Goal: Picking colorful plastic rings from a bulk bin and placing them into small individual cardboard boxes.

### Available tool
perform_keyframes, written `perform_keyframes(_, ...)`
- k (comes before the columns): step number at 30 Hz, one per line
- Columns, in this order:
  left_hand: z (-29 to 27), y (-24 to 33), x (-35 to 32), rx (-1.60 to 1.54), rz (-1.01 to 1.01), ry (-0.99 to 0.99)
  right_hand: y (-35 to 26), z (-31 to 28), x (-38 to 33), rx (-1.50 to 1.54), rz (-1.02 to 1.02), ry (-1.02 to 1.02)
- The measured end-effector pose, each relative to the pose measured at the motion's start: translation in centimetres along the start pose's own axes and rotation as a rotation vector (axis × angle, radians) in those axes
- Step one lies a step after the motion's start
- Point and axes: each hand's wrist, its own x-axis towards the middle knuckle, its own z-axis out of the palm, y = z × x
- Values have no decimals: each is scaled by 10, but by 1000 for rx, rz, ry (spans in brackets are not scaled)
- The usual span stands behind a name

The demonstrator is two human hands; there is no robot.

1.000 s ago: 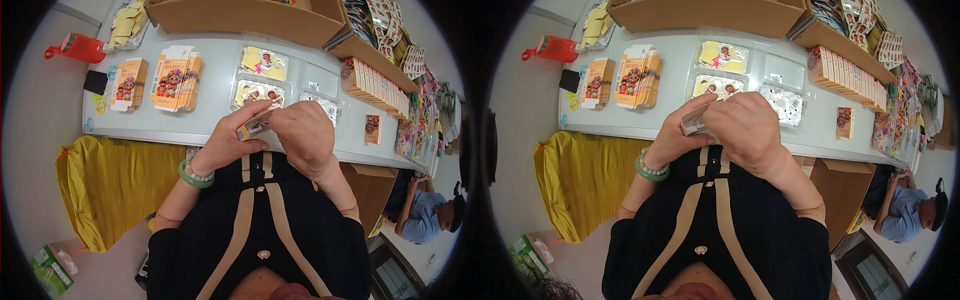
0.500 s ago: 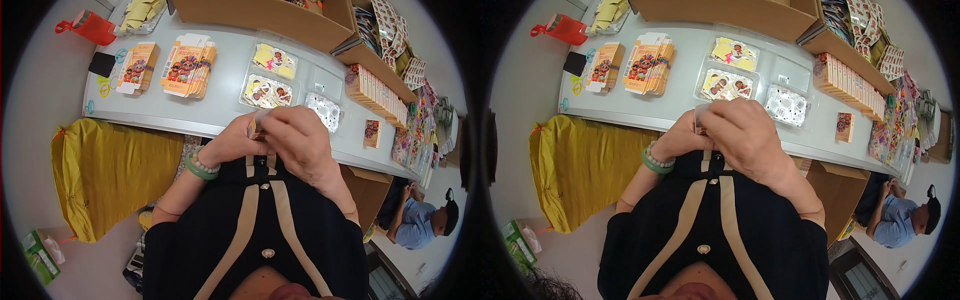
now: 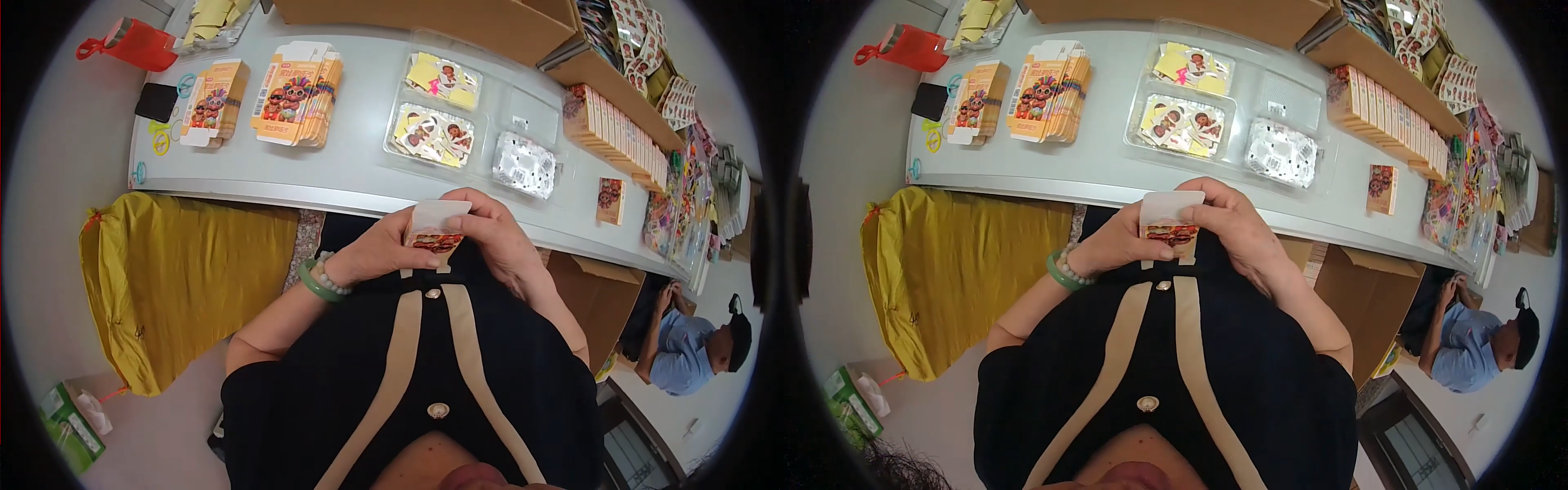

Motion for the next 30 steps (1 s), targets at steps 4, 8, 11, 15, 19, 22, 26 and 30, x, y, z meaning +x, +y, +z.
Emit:
perform_keyframes(4, -2, 10, -4, 12, -72, 58, 15, -4, 11, 216, 123, 24)
perform_keyframes(8, -1, 12, -11, -80, 5, 162, 13, 8, 10, 213, 77, 73)
perform_keyframes(11, -1, 18, -14, -33, -23, 201, 10, 12, 10, 150, 67, 30)
perform_keyframes(15, -3, 19, -15, -250, -59, 251, 11, 13, 14, 7, 5, -24)
perform_keyframes(19, -14, 14, -14, -202, -99, 237, 17, 11, 22, -185, -80, -76)
perform_keyframes(22, -28, 4, -10, -451, -147, 234, 18, 11, 24, -413, -281, -139)
perform_keyframes(26, -27, 10, -7, -384, -149, 205, 13, 12, 23, -629, -578, -105)
perform_keyframes(30, -33, 3, -10, -247, -69, 120, 7, 7, 20, -870, -616, -132)
